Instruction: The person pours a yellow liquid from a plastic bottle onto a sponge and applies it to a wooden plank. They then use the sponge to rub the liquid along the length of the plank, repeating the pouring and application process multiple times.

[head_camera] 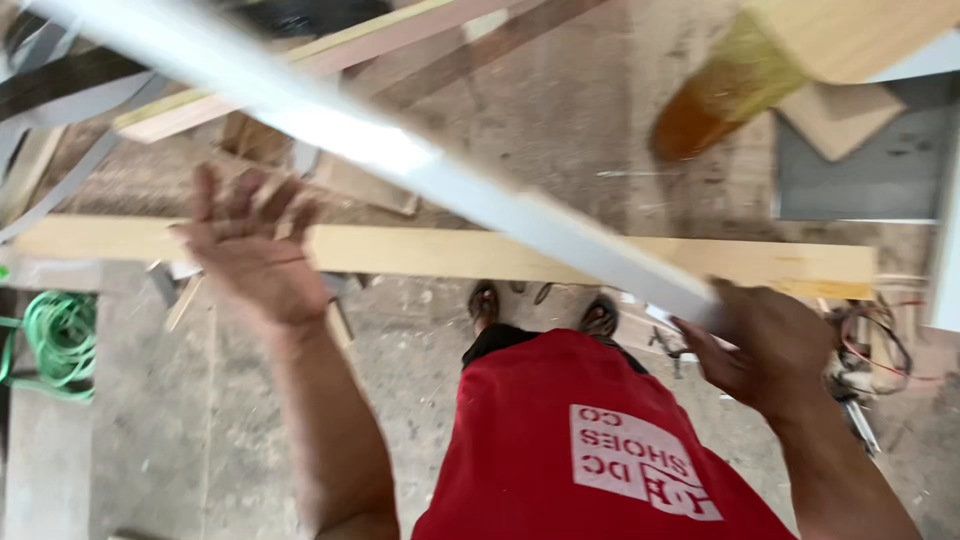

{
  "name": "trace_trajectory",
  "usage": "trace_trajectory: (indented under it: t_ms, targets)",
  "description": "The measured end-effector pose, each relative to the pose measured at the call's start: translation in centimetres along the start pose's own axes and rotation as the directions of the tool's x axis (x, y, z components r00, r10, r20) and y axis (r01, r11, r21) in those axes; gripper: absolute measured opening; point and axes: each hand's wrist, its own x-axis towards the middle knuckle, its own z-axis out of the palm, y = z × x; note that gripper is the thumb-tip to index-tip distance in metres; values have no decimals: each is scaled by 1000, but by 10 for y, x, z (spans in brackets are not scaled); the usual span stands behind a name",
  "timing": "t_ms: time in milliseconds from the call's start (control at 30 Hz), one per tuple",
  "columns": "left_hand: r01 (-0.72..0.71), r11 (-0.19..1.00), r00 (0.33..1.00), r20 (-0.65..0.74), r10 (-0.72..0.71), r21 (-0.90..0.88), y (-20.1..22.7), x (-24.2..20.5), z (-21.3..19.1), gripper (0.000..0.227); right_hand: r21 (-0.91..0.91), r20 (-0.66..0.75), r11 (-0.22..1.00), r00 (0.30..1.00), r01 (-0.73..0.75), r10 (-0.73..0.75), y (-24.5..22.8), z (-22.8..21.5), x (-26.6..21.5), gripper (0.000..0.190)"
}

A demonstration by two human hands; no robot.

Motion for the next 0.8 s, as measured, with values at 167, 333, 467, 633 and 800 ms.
trace_trajectory:
  t_ms: [167,333,467,633,800]
  targets:
    - [123,990,979,-170,-110,73,-44,41,-50,77,127,-172,906,908,405,-382,-30,53,39,35]
    - [168,960,967,-227,-116,226,-82,78,-95,63,197,-78,872,893,449,-442,-38,92,56,27]
    - [195,954,961,-239,-139,229,-116,99,-125,58,163,-57,846,861,508,-506,-31,120,61,22]
    - [222,936,966,-191,-174,274,-169,125,-175,62,163,-93,881,896,443,-434,-16,155,53,18]
    - [214,849,961,-260,-94,483,-200,141,-195,55,256,-53,848,882,464,-467,-17,147,67,17]
